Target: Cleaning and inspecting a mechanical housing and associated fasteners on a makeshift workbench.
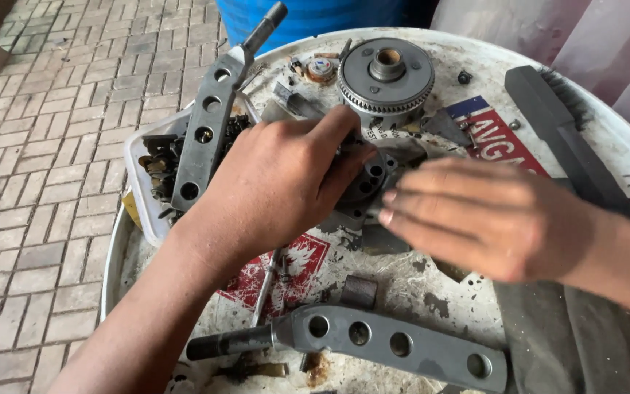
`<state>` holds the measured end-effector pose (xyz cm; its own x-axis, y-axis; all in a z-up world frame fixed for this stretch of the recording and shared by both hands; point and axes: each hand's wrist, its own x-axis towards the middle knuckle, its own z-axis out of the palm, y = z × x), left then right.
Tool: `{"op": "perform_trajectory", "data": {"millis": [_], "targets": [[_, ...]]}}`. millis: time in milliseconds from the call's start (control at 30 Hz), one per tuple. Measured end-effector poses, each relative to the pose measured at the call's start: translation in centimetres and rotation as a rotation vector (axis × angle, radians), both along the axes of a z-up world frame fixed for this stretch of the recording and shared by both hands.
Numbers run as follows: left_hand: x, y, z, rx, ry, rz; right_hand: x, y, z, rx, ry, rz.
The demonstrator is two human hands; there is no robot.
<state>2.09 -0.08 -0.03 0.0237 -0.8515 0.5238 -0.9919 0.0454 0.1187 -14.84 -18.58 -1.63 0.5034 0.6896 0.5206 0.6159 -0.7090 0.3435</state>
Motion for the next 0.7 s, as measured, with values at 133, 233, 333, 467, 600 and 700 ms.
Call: {"op": "perform_trajectory", "data": {"millis": [133, 233, 333, 467, 600, 700], "targets": [[-0.2, 0.0, -0.1, -0.001, 0.016, -0.005, 0.5, -0.9, -1.2, 0.036, -0.026, 0.009], [-0.1, -0.1, 0.1, 0.001, 0.018, -0.013, 0.7, -0.8, -1.5, 0.085, 0.005, 0.071], [-0.1, 0.1, 0.1, -0.001, 0.010, -0.008, 1.0, -1.9, -1.3, 0.075, 0.023, 0.067], [-0.1, 0.0, -0.1, -0.011, -0.001, -0.005, -0.4, 1.0, -0.4, -0.002, 0.012, 0.011], [-0.1, 0.1, -0.1, -0.001, -0.012, 0.019, 0.1, -1.0, -0.3, 0.003, 0.019, -0.064], [-0.1, 0.1, -0.2, 0.025, 0.011, 0.001, 0.2, -0.1, -1.1, 0.037, 0.005, 0.004]]}}
